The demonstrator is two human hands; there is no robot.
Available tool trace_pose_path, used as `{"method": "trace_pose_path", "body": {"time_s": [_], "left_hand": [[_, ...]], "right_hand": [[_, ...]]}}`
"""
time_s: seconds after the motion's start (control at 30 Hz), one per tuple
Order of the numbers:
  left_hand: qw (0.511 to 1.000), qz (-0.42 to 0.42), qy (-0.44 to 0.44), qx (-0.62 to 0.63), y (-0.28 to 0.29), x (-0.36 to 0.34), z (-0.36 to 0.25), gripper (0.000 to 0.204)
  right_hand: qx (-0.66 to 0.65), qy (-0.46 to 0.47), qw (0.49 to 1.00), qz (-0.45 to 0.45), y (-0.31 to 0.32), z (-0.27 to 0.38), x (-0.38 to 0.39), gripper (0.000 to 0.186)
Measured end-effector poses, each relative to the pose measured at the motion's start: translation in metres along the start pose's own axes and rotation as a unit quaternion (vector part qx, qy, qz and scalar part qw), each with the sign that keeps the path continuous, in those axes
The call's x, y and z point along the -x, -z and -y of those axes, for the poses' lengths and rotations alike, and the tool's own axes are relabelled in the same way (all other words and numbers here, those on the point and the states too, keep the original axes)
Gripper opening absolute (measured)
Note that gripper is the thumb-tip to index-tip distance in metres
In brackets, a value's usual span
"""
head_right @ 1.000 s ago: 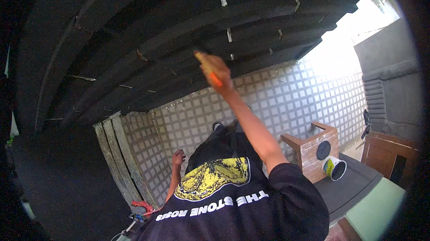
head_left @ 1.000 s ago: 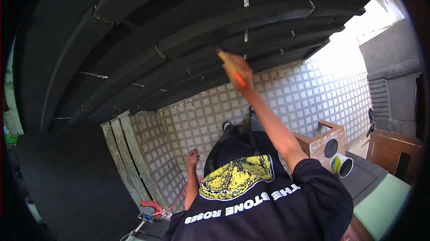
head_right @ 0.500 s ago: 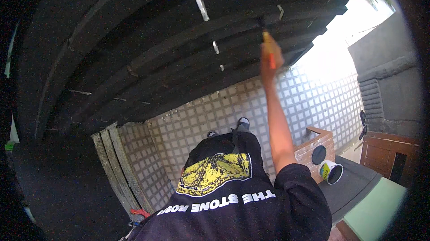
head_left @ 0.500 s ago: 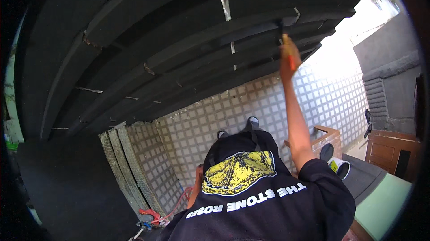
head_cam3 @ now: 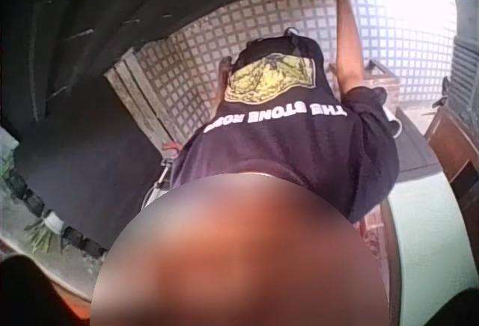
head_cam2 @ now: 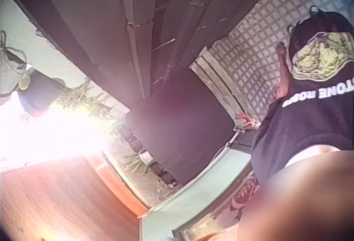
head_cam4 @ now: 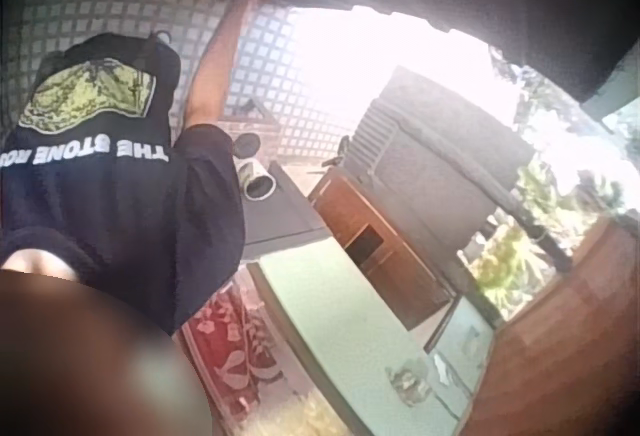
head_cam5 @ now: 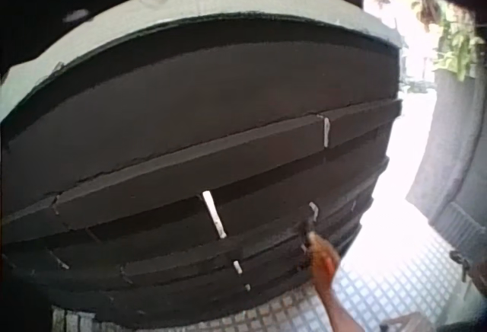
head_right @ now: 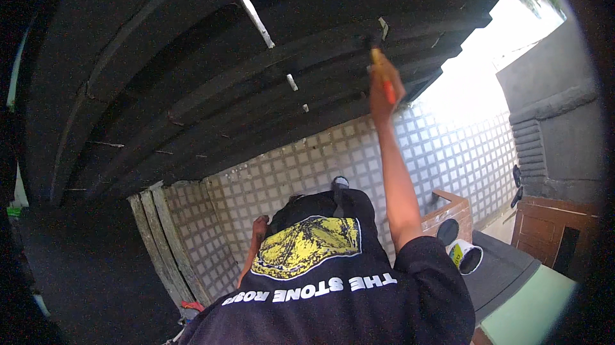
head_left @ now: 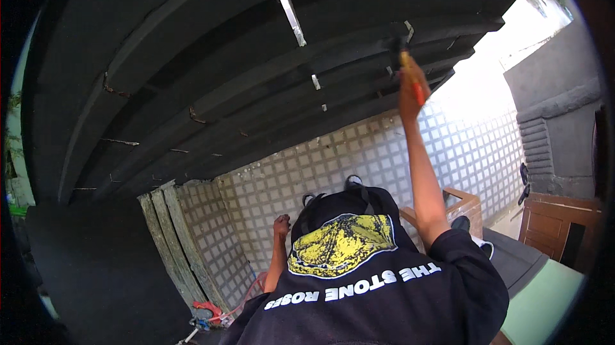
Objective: Painting the underside of a roof or ceiling structure with black paint using a brush.
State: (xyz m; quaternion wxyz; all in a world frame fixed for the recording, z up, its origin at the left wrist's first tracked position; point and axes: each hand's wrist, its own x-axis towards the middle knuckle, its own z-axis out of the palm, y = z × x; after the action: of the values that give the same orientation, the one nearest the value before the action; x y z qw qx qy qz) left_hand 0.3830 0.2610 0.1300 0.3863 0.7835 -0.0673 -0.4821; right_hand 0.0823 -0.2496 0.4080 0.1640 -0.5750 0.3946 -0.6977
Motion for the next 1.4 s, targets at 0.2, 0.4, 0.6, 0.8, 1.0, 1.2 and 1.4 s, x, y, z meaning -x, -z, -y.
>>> {"method": "trace_pose_path", "body": {"time_s": [0.2,0.4,0.6,0.8,1.0,1.2,1.4], "left_hand": [[0.988,0.057,-0.102,-0.097,0.0,0.028,0.015,0.033],[0.988,0.054,-0.089,-0.114,0.005,0.013,0.046,0.033],[0.99,0.035,-0.069,-0.115,0.008,-0.018,0.057,0.033],[0.991,0.025,-0.038,-0.129,0.009,-0.025,0.08,0.034],[0.984,0.033,-0.062,-0.161,-0.005,-0.038,0.079,0.034],[0.978,0.026,-0.077,-0.19,0.0,-0.034,0.085,0.034],[0.976,-0.005,-0.085,-0.2,0.007,-0.028,0.097,0.034]], "right_hand": [[0.089,0.101,0.991,0.029,-0.008,0.015,0.019,0.031],[-0.023,0.091,0.976,0.197,-0.044,0.076,0.052,0.032],[-0.066,-0.043,0.994,0.078,-0.005,0.004,0.001,0.024],[0.094,0.049,0.994,0.024,0.032,-0.008,-0.027,0.031],[0.057,0.022,0.998,0.015,0.006,0.004,0.012,0.033],[0.026,-0.039,0.997,0.059,0.031,-0.004,0.022,0.031],[0.051,-0.011,0.998,-0.036,-0.01,0.008,0.022,0.035]]}}
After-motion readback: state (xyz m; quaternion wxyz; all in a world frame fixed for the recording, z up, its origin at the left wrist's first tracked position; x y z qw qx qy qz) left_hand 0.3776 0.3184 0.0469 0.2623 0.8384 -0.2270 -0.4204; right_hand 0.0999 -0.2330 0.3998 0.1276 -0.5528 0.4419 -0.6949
